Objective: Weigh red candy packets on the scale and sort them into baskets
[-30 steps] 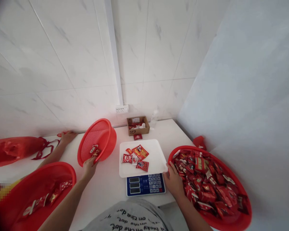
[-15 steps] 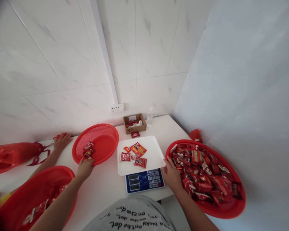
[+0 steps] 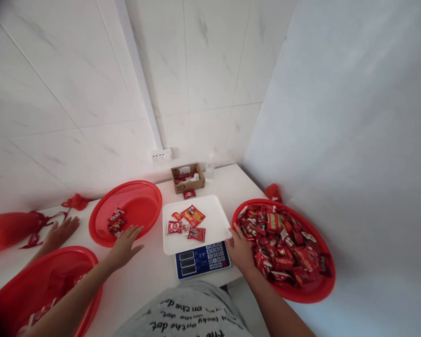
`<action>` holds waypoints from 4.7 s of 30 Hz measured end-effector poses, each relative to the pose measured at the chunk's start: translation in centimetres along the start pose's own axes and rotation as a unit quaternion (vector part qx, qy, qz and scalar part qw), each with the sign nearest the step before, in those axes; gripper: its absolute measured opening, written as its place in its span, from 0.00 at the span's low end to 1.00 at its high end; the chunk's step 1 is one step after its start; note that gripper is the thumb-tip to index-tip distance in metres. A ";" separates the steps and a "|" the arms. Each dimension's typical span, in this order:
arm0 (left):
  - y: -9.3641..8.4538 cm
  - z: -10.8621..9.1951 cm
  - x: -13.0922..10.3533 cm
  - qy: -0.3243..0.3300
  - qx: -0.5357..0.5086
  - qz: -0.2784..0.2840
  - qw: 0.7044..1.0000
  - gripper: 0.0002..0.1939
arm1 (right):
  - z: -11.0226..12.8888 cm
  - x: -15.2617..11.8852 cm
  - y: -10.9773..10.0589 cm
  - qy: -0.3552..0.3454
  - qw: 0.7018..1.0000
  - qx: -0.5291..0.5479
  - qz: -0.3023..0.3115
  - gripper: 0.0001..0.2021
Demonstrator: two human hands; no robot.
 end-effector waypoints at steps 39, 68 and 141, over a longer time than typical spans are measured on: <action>2.0 -16.2 9.1 0.081 -0.093 -0.080 0.989 0.40 | 0.4 -0.1 -0.2 0.013 1.000 0.002 0.018 0.21; 4.4 -15.9 12.4 0.131 -0.083 -0.012 0.988 0.34 | 0.3 0.1 -0.2 0.026 0.999 -0.007 0.034 0.21; 3.5 -17.3 13.4 0.153 -0.042 -0.036 0.987 0.33 | 0.1 0.2 -0.1 0.034 0.999 -0.008 0.034 0.21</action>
Point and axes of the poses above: each hand's wrist, its own x-axis towards the middle knuckle, its own y-axis out of the palm, z = x × y, the point moved 6 cm from there along x, towards the middle knuckle, and after that the axes turned 9 degrees about y, right-handed, at the moved point
